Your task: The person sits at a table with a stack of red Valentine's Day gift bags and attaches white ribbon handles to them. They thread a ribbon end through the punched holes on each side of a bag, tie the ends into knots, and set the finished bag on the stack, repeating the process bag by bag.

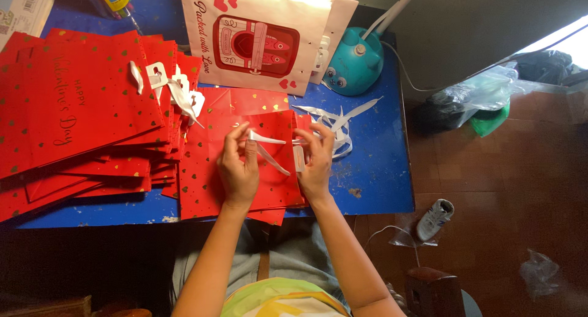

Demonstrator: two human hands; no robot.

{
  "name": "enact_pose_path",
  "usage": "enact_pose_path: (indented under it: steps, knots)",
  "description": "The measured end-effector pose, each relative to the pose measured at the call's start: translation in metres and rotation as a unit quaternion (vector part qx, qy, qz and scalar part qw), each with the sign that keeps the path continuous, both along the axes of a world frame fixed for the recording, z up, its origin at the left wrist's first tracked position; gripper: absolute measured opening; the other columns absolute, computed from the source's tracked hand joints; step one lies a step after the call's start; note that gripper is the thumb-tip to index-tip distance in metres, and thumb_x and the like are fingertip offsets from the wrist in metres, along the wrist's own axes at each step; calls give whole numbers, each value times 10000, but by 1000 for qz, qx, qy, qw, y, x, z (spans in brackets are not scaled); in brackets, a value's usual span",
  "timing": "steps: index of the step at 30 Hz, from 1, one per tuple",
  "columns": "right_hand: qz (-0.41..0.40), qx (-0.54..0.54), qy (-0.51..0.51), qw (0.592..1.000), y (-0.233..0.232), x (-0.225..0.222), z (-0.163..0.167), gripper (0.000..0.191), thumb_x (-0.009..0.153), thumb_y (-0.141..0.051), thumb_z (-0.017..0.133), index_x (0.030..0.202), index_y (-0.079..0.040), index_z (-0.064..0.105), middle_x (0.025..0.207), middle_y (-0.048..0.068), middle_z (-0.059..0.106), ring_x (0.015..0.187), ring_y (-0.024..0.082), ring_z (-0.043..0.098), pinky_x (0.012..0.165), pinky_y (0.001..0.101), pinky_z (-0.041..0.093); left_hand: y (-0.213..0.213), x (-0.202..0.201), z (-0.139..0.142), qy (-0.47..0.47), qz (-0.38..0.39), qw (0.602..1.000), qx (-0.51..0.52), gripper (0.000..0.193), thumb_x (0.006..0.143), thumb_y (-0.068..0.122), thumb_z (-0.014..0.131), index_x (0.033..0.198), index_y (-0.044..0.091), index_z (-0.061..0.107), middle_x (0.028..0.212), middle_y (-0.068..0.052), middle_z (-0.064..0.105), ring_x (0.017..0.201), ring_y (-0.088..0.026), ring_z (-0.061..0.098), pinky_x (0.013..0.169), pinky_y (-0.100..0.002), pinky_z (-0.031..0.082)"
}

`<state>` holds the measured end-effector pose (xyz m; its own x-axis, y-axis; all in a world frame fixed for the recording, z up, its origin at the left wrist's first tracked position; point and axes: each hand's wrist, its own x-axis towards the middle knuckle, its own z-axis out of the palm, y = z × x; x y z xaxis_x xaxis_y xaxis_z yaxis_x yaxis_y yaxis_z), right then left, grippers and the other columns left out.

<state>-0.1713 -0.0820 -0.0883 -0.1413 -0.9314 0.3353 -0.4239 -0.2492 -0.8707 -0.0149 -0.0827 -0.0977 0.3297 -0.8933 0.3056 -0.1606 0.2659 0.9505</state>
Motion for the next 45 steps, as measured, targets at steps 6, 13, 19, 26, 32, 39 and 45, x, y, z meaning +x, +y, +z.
enact_pose_path:
  steps: [6, 13, 19, 26, 32, 39, 45]
  knots:
    - [28, -52, 101, 993, 2, -4, -7, 290, 898, -29, 719, 1187, -26, 697, 1309, 112, 570, 1135, 269, 638, 963, 341, 540, 1, 4, -2, -42, -122, 989, 75, 264, 1057, 232, 578, 967, 67, 764, 821, -80, 744, 757, -223, 712, 720, -336, 548]
    - [6, -63, 125, 990, 4, -6, -8, 379, 838, -34, 741, 1216, -32, 721, 1276, 138, 554, 1102, 279, 591, 921, 348, 495, 6, 6, 29, -107, -238, 962, -79, 543, 808, 90, 660, 1335, 32, 539, 1117, -175, 649, 997, -337, 680, 878, -420, 545]
    - [14, -42, 100, 994, 2, -7, -10, 326, 844, -25, 707, 1170, -25, 723, 1229, 134, 574, 1068, 270, 619, 905, 339, 520, 6, -1, 29, -116, -243, 960, 81, 585, 849, 93, 739, 1383, 69, 503, 1076, -147, 680, 769, -323, 667, 731, -407, 545]
    - [-7, -58, 123, 991, 3, -5, -13, 165, 918, -49, 665, 1079, -14, 660, 1064, 136, 611, 982, 293, 636, 848, 353, 514, 5, -8, -1, -148, -122, 981, 1, 233, 932, -25, 666, 1132, 68, 592, 1033, -136, 627, 850, -306, 683, 729, -405, 528]
    - [-88, 22, -5, 996, -4, -4, -12, 113, 1054, -117, 582, 1099, -34, 644, 1053, 88, 616, 864, 195, 635, 755, 303, 519, 10, -11, -2, -206, -15, 978, 28, 301, 853, -92, 592, 1105, 61, 651, 1012, -126, 604, 898, -338, 698, 728, -444, 542]
    - [8, -3, 29, 1000, -3, -2, -2, 322, 905, -81, 701, 1224, -49, 669, 1256, 111, 519, 903, 178, 652, 747, 283, 551, 13, -8, 10, -155, -23, 987, 46, 388, 845, -56, 584, 1221, 33, 620, 1104, -161, 614, 953, -353, 679, 779, -446, 553]
    - [16, -2, 67, 998, -3, -4, -6, 341, 894, -100, 745, 1225, -64, 671, 1188, 105, 568, 994, 206, 663, 792, 287, 557, 13, -7, 10, -146, -35, 988, 34, 335, 885, -27, 572, 1213, 18, 618, 1111, -167, 640, 1004, -352, 677, 833, -440, 549]
